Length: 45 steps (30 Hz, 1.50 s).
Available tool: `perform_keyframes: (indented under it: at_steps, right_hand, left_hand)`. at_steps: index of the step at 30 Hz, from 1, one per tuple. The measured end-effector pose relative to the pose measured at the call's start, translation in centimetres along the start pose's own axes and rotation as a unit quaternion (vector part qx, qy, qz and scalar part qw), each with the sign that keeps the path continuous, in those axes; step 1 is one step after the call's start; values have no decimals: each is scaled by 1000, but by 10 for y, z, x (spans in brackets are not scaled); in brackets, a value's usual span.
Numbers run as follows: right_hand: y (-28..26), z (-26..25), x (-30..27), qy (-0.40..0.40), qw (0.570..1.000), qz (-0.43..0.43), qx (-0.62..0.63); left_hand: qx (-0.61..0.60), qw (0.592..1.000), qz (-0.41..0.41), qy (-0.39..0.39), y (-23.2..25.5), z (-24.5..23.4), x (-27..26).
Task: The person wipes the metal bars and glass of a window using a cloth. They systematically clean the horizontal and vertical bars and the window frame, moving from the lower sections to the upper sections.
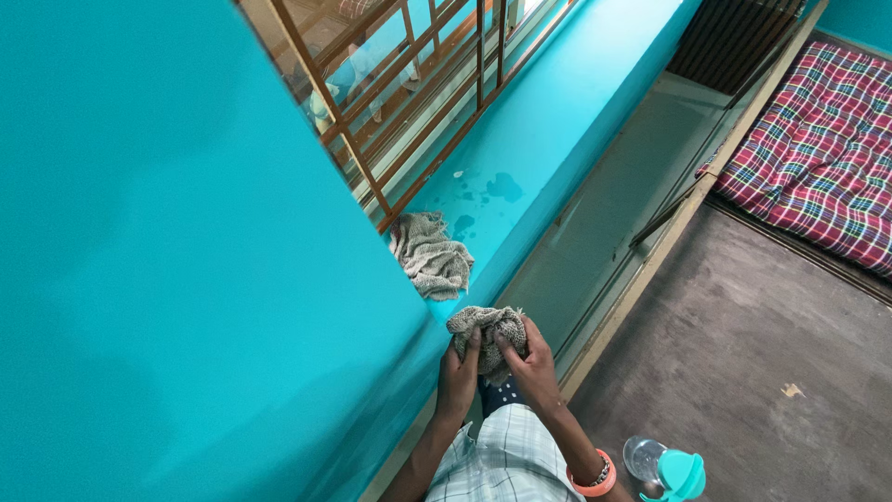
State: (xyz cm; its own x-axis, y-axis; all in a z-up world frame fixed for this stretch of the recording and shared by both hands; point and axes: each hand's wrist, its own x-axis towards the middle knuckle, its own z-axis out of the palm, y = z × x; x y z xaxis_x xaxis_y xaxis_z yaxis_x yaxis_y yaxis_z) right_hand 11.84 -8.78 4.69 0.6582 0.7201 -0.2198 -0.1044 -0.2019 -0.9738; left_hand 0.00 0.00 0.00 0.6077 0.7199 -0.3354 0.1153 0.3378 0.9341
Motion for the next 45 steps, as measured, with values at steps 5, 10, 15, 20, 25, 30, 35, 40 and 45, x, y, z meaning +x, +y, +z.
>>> perform_keyframes:
  at_steps: [5,10,15,20,25,30,35,40,45]
  right_hand:
    - [-29,-4,71,24,985,-14,173]
    - [-45,-26,167,-57,992,57,93]
    - [-16,-61,269,-52,995,63,-49]
    - [-32,-87,348,-214,971,69,82]
    - [-143,-72,383,-335,933,28,129]
    - [-191,-39,381,-455,889,-25,-53]
    - [-202,2,389,-383,911,-147,-33]
    - [-239,56,391,-288,831,-465,-104]
    - [-242,125,392,-261,733,-548,-307]
  left_hand:
    - [-75,988,132,23,19,39,50]
    - [-45,989,86,111,14,56,147]
    - [81,979,51,181,51,98,227]
    - [93,975,-5,200,117,109,272]
    - [-134,960,187,160,111,88,279]
    - [-210,926,180,257,123,75,289]
    - [-87,878,232,410,201,67,286]
    - [300,720,336,528,257,61,264]
    - [428,704,270,498,256,35,272]
